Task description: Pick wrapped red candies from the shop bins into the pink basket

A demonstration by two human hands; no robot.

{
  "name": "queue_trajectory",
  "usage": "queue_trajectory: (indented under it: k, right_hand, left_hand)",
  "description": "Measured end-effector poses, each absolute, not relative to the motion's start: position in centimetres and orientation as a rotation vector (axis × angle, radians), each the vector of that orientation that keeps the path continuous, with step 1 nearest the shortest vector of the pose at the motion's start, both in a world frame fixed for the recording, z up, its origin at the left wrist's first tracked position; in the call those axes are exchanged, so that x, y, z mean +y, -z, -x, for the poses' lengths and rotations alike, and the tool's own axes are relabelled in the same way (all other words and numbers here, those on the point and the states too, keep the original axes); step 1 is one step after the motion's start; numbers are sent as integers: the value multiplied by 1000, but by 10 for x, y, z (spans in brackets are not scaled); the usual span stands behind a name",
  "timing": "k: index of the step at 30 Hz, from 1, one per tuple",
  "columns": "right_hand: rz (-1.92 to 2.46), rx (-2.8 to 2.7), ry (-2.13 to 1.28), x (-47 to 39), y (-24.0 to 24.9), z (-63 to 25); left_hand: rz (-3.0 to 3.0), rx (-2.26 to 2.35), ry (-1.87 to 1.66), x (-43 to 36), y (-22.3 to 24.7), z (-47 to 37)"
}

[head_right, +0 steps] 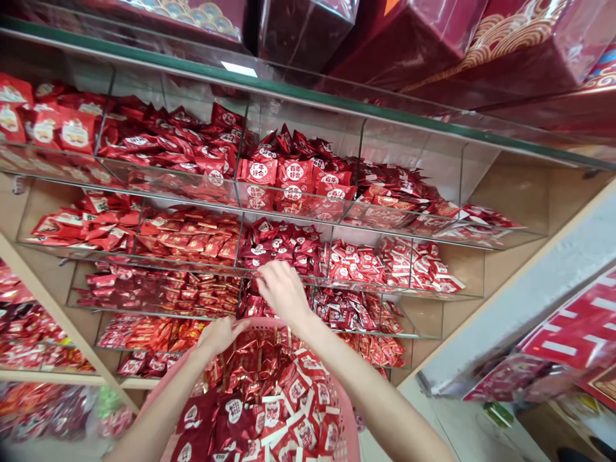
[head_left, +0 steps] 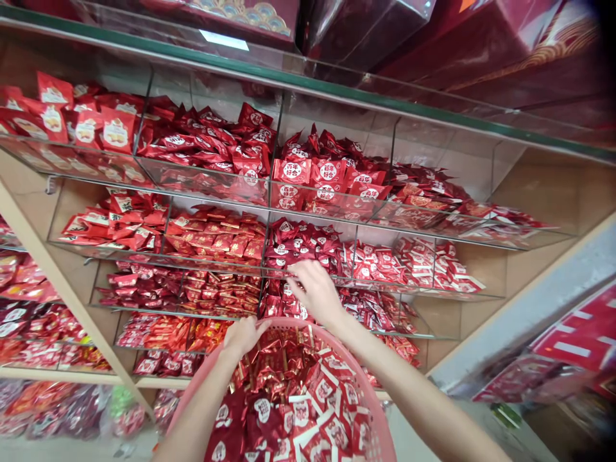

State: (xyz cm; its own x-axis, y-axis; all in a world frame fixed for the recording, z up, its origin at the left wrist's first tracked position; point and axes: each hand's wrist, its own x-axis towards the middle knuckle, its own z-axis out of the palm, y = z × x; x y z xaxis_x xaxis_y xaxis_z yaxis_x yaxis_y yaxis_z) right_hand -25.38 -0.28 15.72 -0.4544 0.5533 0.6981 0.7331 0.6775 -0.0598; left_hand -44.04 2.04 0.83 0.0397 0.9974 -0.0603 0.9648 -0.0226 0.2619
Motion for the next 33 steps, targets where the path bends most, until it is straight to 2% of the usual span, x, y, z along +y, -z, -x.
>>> queue_trajectory:
  k: [4, 11, 17, 20, 23, 28, 33]
  right_hand:
    - [1123, -2078, 332, 25, -176, 242]
    - [1127, -2163, 197, 48, -173, 247]
    - [924, -2047, 120, 23, -191, 240]
    - [857, -1940, -122, -8, -188, 238]
    - [938, -1913, -525, -43, -155, 240]
    - [1190, -1714, -1280, -80, -61, 246]
    - [1362, -1511, -1460, -93, -9, 253]
  left_hand:
    - [-2091, 2019, -216, 20, -8, 441]
    - [-2104, 2025, -223, 20, -7, 442]
    - [-2091, 2021, -218, 20, -8, 441]
    - [-2078, 2023, -215, 20, -7, 440]
    - [-2069, 2019, -211, 21, -7, 440]
    - [-2092, 2027, -207, 20, -7, 439]
    - [-2097, 2039, -205, 20, -7, 439]
